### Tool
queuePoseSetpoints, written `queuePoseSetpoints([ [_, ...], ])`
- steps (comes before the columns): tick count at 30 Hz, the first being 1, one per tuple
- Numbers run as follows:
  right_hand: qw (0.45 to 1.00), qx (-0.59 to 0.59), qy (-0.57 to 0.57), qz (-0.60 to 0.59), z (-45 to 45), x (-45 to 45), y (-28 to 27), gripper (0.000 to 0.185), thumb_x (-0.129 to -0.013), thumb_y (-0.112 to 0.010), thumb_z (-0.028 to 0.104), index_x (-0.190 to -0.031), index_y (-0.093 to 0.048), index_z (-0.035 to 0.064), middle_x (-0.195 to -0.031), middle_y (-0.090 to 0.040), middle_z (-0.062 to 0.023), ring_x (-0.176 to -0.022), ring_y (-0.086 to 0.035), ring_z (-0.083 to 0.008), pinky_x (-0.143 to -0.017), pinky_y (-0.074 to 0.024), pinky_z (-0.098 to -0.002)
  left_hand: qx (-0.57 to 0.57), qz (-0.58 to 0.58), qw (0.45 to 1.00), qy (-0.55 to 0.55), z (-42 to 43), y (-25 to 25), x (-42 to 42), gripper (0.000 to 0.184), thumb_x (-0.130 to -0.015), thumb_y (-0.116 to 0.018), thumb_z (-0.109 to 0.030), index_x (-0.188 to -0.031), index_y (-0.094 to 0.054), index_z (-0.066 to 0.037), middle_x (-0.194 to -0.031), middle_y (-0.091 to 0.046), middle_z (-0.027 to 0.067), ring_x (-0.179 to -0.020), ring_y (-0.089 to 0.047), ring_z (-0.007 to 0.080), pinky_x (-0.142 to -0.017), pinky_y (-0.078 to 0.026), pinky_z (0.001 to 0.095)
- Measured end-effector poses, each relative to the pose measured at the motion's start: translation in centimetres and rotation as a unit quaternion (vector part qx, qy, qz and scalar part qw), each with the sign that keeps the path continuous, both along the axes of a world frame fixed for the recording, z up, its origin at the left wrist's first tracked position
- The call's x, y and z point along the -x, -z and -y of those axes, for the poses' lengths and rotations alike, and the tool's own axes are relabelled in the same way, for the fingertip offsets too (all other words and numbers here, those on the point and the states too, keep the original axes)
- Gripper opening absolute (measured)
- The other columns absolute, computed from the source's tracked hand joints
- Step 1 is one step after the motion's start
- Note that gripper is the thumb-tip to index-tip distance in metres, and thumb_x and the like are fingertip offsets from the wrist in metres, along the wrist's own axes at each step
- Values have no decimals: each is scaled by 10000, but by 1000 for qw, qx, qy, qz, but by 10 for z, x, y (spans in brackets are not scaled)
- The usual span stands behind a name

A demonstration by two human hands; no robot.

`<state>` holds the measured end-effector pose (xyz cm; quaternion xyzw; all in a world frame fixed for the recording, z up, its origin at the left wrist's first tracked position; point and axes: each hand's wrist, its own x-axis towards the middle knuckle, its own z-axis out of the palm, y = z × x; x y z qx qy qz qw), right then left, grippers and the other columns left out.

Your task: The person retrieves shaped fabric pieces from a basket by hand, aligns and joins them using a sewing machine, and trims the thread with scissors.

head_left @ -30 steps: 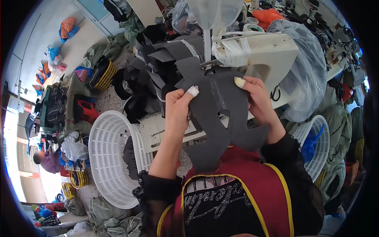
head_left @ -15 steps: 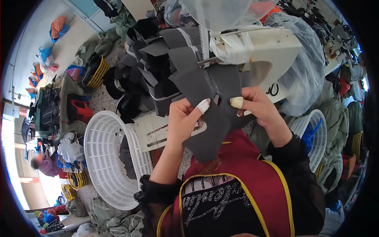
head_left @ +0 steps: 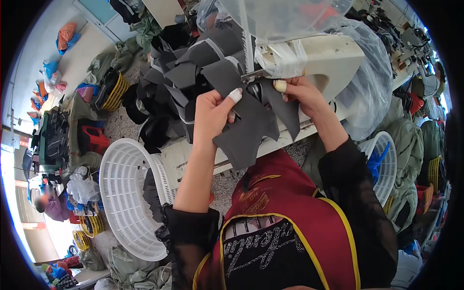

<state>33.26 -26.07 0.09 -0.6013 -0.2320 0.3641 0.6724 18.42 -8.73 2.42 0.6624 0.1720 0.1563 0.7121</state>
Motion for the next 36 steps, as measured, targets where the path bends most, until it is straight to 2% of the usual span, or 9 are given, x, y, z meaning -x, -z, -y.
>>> queuePoseSetpoints([
  [17,982,-65,98,147,24,-10,44,241,-745,-650,176,-921,-589,23,-889,-576,-17,-795,-535,-117,-781,-387,-223,-17,20,1000,17,-10,13,5,228,-803,-642,-214,-767,-623,11,-556,-562,2,-435,-453,45,-411,-341,192],
  [20,994,-90,18,-52,63,-61,77,342,-823,-583,208,-1103,-513,25,-1052,-561,-96,-1035,-518,-230,-939,-401,-379,75,65,995,20,-33,10,63,214,-821,-602,-182,-880,-605,23,-678,-631,73,-538,-556,77,-476,-405,195],
  [23,975,-103,31,-194,105,-74,117,460,-868,-511,241,-1263,-405,30,-1274,-448,-113,-1155,-441,-247,-999,-334,-386,-19,47,984,-172,-83,60,163,168,-811,-556,-109,-899,-606,25,-730,-645,87,-591,-584,98,-519,-437,206],
  [24,977,-51,102,-179,111,-60,127,433,-887,-477,256,-1260,-406,49,-1245,-476,-97,-1066,-497,-240,-943,-380,-377,-14,15,964,-266,-99,80,201,172,-801,-536,-86,-914,-607,23,-732,-645,82,-614,-588,102,-542,-448,213],
  [26,957,-63,-121,-255,140,-57,163,365,-883,-501,240,-1195,-452,58,-1154,-525,-45,-919,-536,-182,-783,-454,-311,-77,-172,894,-407,-142,134,286,202,-788,-498,-60,-941,-602,21,-760,-649,78,-636,-577,103,-554,-442,221],
  [28,975,126,71,-169,139,-21,179,229,-867,-536,198,-1048,-522,58,-957,-571,-32,-737,-530,-110,-604,-445,-231,31,-156,814,-559,-159,168,366,213,-736,-476,-21,-900,-596,40,-765,-647,108,-575,-531,93,-454,-363,205],
  [29,974,163,-6,-160,126,-3,175,192,-858,-547,183,-1001,-534,56,-888,-568,-30,-700,-528,-99,-576,-433,-217,52,-153,771,-616,-170,204,408,163,-706,-487,-13,-801,-605,47,-708,-633,110,-579,-575,139,-514,-436,223],
  [32,944,263,-172,-101,78,51,148,120,-846,-566,158,-890,-552,47,-713,-556,-23,-594,-518,-80,-517,-413,-190,-195,-600,582,-513,-170,261,483,237,-706,-583,-59,-936,-582,-3,-770,-627,138,-718,-609,258,-597,-473,313],
  [36,906,361,-221,32,41,80,134,103,-842,-558,134,-839,-562,31,-632,-557,-24,-527,-509,-79,-503,-409,-195,-357,-694,602,-168,-161,275,467,556,-659,-678,-106,-1171,-463,-79,-1096,-542,101,-1054,-502,268,-799,-441,373],
])
